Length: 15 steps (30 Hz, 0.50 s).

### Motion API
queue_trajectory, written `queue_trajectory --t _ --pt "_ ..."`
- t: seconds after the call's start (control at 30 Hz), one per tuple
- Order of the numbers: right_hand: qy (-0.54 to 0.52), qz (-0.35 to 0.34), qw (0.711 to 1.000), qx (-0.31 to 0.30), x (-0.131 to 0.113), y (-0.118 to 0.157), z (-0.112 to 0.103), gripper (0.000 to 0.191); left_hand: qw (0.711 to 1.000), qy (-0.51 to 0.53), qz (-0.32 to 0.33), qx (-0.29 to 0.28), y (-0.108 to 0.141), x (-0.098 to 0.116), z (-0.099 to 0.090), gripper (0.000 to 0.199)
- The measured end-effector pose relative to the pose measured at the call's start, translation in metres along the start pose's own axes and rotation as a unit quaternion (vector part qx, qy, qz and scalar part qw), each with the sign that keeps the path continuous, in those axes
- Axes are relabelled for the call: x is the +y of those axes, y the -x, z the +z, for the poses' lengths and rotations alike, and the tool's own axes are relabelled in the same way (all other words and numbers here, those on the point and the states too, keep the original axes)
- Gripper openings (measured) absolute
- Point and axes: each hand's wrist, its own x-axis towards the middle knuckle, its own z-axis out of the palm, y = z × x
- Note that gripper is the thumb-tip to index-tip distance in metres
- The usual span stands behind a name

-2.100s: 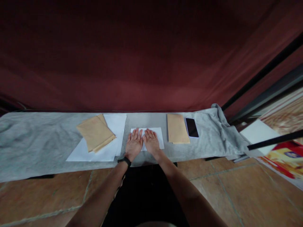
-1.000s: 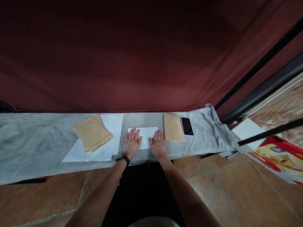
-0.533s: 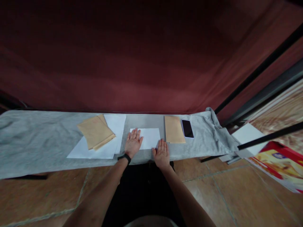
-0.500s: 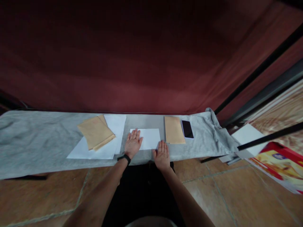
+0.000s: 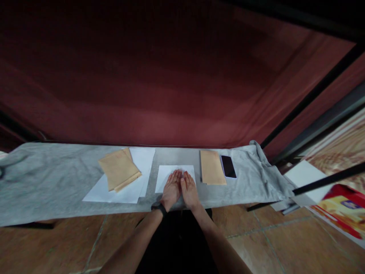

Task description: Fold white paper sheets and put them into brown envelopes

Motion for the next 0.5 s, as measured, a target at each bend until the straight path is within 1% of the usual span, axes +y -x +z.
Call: queue_trajectory --t 0.07,0.17,0.33,0.5 --pt "-0.013 0.003 1.0 -0.01 -0.002 -0.016 0.005 0.054 1.0 -0.01 -0.007 -0.005 0.001 0.001 0.007 0.06" --pt "0.009 -0.012 1.0 -0.019 0.002 -0.03 0.014 0.051 0.999 -0.02 -0.026 0.003 0.0 -0.007 0.014 0.06" --pt "0.09 -0.045 0.994 -0.046 0.008 -0.039 0.027 0.045 0.999 -0.036 -0.038 0.01 -0.011 -0.026 0.019 0.059" --pt "0.137 -0.034 0.989 -0.052 0.01 -0.051 0.034 0.046 0.999 -0.027 -0.04 0.019 -0.019 -0.031 0.022 0.06"
